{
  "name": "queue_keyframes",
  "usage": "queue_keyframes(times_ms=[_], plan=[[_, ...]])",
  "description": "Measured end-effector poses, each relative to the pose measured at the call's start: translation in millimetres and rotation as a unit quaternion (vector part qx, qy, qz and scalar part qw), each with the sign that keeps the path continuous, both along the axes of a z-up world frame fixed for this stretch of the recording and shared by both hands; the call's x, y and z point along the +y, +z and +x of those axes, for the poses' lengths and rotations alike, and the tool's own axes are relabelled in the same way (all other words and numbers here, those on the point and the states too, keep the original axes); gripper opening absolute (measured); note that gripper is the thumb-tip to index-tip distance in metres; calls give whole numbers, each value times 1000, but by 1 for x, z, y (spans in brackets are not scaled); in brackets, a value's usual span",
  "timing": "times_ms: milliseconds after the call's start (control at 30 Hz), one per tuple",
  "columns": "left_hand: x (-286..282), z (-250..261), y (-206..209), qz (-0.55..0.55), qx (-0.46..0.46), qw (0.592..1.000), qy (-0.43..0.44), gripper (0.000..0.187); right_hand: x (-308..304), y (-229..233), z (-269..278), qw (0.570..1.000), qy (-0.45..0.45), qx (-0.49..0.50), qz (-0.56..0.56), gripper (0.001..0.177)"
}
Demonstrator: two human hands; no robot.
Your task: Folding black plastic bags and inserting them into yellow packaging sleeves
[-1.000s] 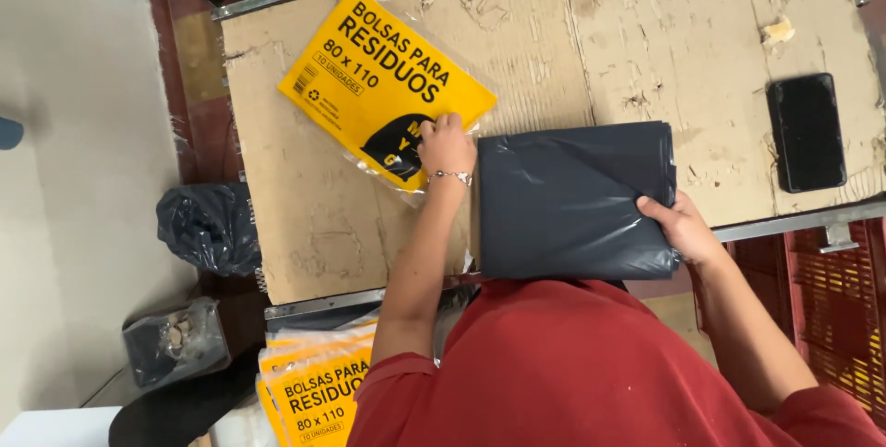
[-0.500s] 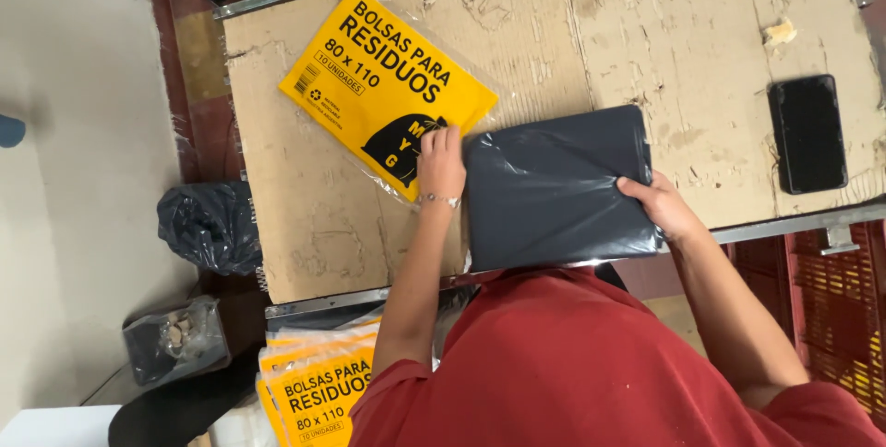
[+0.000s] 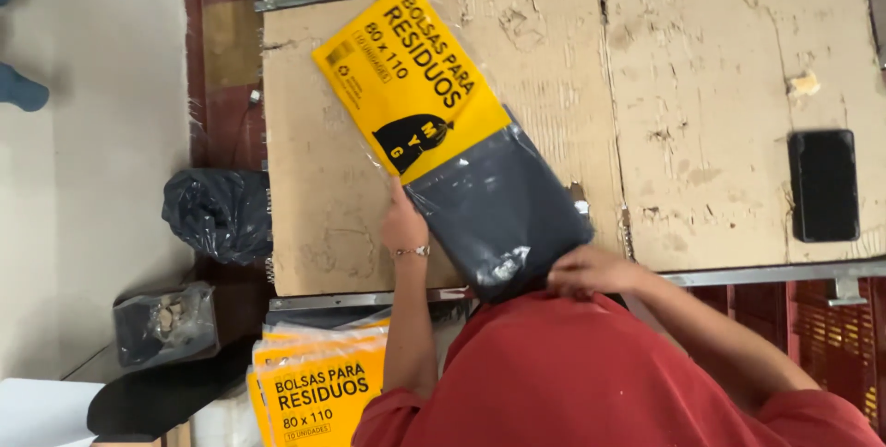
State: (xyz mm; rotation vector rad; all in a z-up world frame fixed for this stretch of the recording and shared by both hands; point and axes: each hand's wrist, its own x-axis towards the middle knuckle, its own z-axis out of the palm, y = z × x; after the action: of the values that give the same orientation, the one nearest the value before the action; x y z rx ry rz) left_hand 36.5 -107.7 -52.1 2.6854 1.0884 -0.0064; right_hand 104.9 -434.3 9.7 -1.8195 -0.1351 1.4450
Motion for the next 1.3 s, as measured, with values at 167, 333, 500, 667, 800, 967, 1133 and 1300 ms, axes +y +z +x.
queue_keyframes(times_ms=[167,333,500,667,800,967,1133,1300], plan=[[7,-10,-16,39,-52,996,-56,60,40,-52,112,897,-87,-431,43,24],[20,-16,-66,72,-96,988,-94,63,121,-119,203,940,-83,-331,-13,41],[15,-37,-56,-18,-125,983,-134,62,106,-96,187,907,10,-420,36,35],[-31,-105,-61,53,-173,942,-282,65,28,-18,100,919,129,-371,-30,30],[-64,-147,-84,-201,9,932,-302,74,-62,-82,48,902,147,-400,61,11],[-60,-74,-40,-112,-256,894,-350,48,-52,-13,57,988,-34,-152,-15,33],[-64,-25,-42,5,-289,916,-278,48,-53,-14,76,940,-290,-118,136,16],[-89,-42,-49,-35,-276,911,-303,44,-73,-96,11,892,-427,-29,148,13]])
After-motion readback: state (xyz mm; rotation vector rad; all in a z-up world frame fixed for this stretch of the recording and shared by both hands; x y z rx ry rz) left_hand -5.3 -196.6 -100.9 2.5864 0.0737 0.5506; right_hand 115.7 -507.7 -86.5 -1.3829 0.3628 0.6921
